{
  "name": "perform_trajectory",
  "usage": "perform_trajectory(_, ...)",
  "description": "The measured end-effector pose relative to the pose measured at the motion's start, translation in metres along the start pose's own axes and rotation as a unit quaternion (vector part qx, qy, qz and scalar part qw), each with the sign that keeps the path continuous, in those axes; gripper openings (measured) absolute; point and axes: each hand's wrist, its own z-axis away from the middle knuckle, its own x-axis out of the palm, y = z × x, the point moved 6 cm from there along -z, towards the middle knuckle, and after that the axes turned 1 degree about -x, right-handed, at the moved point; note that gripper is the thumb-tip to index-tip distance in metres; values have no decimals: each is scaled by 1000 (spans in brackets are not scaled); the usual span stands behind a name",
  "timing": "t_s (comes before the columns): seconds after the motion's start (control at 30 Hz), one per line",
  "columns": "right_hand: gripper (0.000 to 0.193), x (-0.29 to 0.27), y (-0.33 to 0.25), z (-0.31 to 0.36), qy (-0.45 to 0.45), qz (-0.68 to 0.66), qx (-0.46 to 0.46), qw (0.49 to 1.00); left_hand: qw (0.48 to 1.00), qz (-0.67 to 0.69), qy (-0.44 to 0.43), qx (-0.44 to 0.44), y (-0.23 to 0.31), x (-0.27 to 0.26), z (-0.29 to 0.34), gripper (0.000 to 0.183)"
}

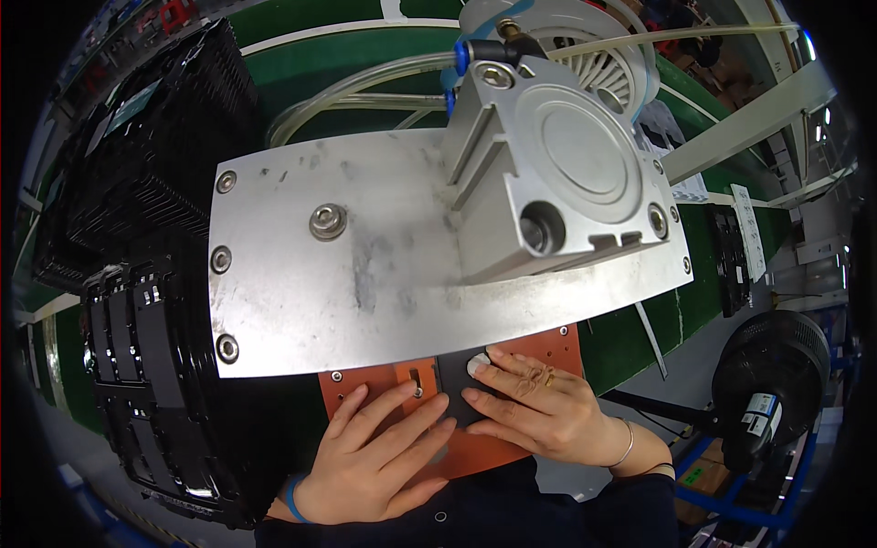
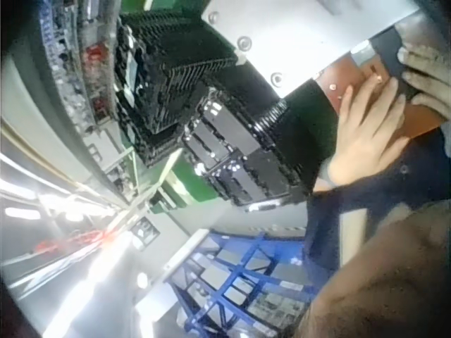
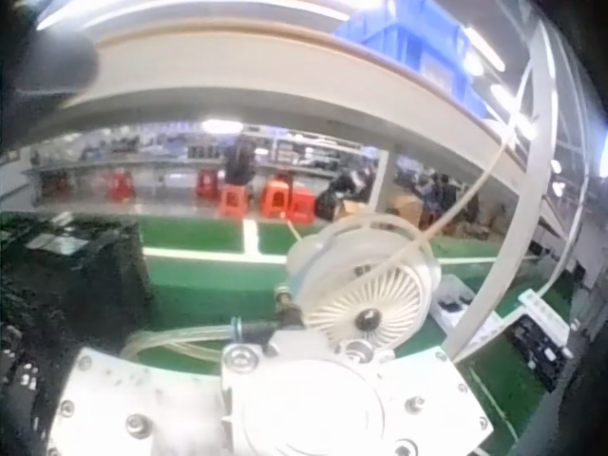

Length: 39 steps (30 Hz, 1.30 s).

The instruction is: The person repeatedly picks up black rectangular electronic components from a stack and places them into a jig on a workbench. They press down on the components to secure them in the jig, then remove them and place them back onto the stack. This cycle is performed multiple times throughout the video.

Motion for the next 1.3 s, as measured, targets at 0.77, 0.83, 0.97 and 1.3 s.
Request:
perform_trajectory(0.77, 34, -4, 24, 11, 152, -455, 361, 799, 938, 181, 291, -52, 14, -25, 25, 57)
perform_trajectory(0.83, 34, -4, -15, -1, 109, -496, 321, 799, 912, 249, 313, -91, 18, -28, 34, 56)
perform_trajectory(0.97, 31, 14, -72, -41, 21, -523, 90, 847, 893, 64, 445, -28, 29, -64, 81, 54)
perform_trajectory(1.3, 40, 89, -124, -198, 39, 174, -339, 924, 715, -175, 553, -390, -82, -155, 245, 25)
